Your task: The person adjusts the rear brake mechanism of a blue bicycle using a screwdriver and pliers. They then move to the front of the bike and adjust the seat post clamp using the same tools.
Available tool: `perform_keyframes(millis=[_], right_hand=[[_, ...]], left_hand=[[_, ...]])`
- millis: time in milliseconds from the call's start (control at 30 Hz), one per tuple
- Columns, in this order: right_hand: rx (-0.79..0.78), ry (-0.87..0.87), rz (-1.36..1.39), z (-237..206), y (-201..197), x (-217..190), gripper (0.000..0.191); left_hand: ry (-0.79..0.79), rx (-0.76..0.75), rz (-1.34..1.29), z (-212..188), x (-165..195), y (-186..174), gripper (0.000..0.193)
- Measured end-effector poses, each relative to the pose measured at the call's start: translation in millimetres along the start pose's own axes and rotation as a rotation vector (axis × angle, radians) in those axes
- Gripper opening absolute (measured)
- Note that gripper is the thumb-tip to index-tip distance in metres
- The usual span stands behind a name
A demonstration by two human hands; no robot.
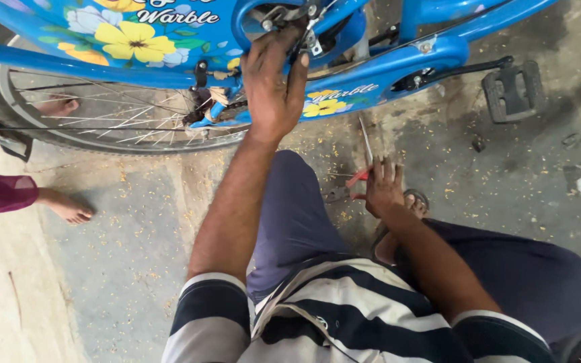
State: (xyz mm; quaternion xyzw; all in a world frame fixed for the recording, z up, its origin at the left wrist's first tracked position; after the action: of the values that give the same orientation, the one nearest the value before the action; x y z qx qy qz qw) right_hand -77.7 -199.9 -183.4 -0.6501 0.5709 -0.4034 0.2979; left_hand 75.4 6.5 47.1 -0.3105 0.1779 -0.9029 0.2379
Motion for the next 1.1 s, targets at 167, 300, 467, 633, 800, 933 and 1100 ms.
perform_keyframes(millis=[167, 300, 467, 633, 800, 933, 1100], right_hand=[[-0.189, -0.005, -0.115, 5.2, 30.1, -10.6, 0.109], [-0.294, -0.022, -0.144, 3.1, 43.4, -16.8, 0.107], [-0.292, -0.037, -0.132, -8.2, 28.9, -21.2, 0.103], [-0.4, -0.053, -0.136, -20.2, 25.7, -23.5, 0.094], [-0.389, -0.072, -0.224, -22.0, 29.6, -23.8, 0.08], [-0.445, -0.074, -0.179, -22.9, 39.9, -22.9, 0.063], [-0.493, -0.058, 0.105, -15.4, 68.1, -33.8, 0.058]], left_hand=[[-0.001, -0.133, -0.172, -1.1, -5.7, -4.5, 0.041], [-0.031, -0.129, -0.159, -0.3, -8.2, -4.8, 0.046], [-0.05, -0.026, 0.007, 9.9, 5.9, -5.2, 0.051], [0.004, 0.087, 0.034, 20.5, 19.8, -4.4, 0.045], [-0.019, 0.136, 0.011, 17.0, 13.5, -0.5, 0.044], [-0.038, 0.159, -0.009, 15.2, 7.9, 1.5, 0.041], [-0.034, 0.111, 0.048, 5.6, 5.9, 2.7, 0.043]])
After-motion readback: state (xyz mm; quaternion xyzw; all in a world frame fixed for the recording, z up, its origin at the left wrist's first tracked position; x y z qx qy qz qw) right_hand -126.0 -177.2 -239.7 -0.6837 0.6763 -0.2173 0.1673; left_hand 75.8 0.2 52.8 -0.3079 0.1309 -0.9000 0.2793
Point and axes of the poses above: each hand's wrist, its own z-axis towards the middle knuckle, its own y-axis out of the palm, x = y × z, the point moved 10 cm from there along z, towards the middle knuckle, and after that the axes turned 13 degrees about y, right-handed, at the moved point
